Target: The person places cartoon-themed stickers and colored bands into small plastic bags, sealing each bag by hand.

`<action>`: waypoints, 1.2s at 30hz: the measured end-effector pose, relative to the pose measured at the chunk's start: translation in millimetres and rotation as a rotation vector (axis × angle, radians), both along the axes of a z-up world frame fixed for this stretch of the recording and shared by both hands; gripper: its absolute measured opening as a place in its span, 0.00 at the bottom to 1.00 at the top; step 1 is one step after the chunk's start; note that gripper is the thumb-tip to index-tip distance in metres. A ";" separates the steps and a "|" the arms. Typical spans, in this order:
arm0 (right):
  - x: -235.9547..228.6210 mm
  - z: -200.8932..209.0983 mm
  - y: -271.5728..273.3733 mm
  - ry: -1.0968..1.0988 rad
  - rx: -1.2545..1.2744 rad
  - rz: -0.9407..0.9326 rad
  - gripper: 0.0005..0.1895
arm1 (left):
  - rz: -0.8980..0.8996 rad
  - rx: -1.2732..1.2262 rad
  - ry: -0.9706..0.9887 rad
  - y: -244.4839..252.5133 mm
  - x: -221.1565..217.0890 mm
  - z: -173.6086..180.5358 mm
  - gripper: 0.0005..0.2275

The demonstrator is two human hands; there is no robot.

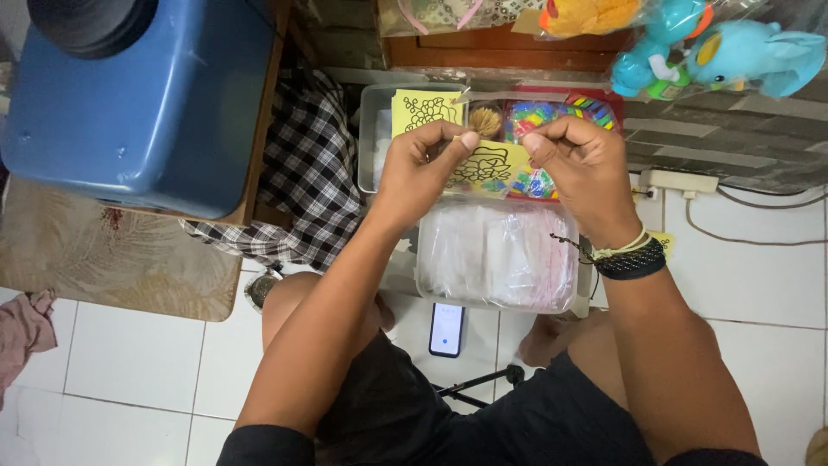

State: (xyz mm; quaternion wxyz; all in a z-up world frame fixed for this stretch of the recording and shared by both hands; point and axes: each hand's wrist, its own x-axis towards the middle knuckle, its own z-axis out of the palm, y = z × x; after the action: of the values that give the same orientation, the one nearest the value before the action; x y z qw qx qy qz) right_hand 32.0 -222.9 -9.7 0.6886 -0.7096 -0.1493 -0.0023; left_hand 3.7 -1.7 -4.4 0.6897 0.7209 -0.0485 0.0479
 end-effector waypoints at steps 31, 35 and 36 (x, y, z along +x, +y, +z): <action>-3.1 8.5 9.1 0.354 0.306 -0.035 0.09 | -0.149 0.164 -0.204 4.1 -10.0 15.6 0.22; -3.1 6.5 10.3 0.375 0.333 -0.032 0.08 | -0.027 0.270 -0.279 1.7 -7.8 18.4 0.11; -3.8 8.6 9.5 0.373 0.333 -0.029 0.08 | -0.025 0.270 -0.281 1.4 -7.9 18.4 0.11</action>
State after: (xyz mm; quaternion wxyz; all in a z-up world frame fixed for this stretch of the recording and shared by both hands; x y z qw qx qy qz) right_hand 28.2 -213.4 -1.1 0.8115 -0.5766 -0.0069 0.0942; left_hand -4.1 -0.3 13.9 0.5735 0.7926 -0.1591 0.1325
